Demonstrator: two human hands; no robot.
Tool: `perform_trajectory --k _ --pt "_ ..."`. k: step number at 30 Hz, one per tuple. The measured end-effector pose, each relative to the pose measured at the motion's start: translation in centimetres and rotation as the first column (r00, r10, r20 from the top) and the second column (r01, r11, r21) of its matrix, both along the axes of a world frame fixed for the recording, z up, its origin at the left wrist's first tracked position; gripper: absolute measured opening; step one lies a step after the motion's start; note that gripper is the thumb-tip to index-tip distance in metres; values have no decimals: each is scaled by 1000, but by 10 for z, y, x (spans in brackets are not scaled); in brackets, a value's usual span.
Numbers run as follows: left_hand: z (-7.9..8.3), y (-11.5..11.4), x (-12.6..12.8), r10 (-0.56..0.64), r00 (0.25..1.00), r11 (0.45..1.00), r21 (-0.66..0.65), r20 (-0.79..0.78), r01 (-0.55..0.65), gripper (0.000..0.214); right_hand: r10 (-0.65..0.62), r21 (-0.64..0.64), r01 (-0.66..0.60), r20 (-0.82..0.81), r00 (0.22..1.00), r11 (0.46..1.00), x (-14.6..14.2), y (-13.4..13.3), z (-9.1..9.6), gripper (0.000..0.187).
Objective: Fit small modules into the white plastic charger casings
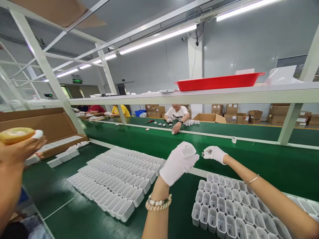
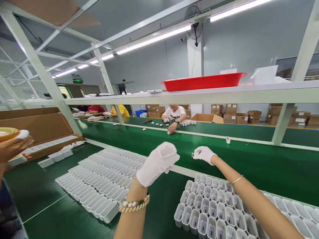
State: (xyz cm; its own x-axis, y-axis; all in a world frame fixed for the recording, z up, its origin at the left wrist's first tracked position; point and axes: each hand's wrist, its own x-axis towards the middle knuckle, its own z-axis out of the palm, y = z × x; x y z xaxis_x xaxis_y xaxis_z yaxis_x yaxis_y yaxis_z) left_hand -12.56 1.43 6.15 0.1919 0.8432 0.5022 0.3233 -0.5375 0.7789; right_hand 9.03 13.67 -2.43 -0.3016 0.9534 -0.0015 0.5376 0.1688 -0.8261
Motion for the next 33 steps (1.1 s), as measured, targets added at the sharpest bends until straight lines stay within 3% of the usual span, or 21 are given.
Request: perform_trajectory --k 5,8,10,13,15,19,22,25,30,33 --pt "-6 -21 37 -27 997 969 245 -73 44 13 -19 65 37 -252 968 997 47 -102 58 51" --pt "-12 -38 65 -10 986 830 549 -168 102 26 -100 132 145 -301 948 981 70 -183 76 59" --pt "-18 -50 83 4 971 717 678 -237 162 29 -239 223 309 -292 926 925 78 -232 79 55" --pt "-28 -64 102 -7 950 714 664 -312 223 22 -379 376 433 -212 901 819 82 -280 75 45" --pt "-34 -71 110 -8 940 733 637 -342 238 18 -370 512 392 -149 917 764 82 -294 71 40" --pt "-42 -80 114 18 935 727 646 -354 231 22 -191 759 184 -80 978 625 82 -295 66 37" --pt "-43 -82 112 30 937 729 649 -348 217 26 -109 819 95 -39 993 566 80 -292 64 32" --pt "-43 -82 110 37 926 749 624 -375 222 25 -129 845 88 -23 991 527 76 -291 64 29" --pt "-43 -83 109 76 928 749 635 -365 188 22 -223 826 141 -19 975 546 72 -294 64 31" --pt "-41 -86 109 70 911 802 566 -407 191 18 -226 809 160 -35 973 566 72 -294 63 31"
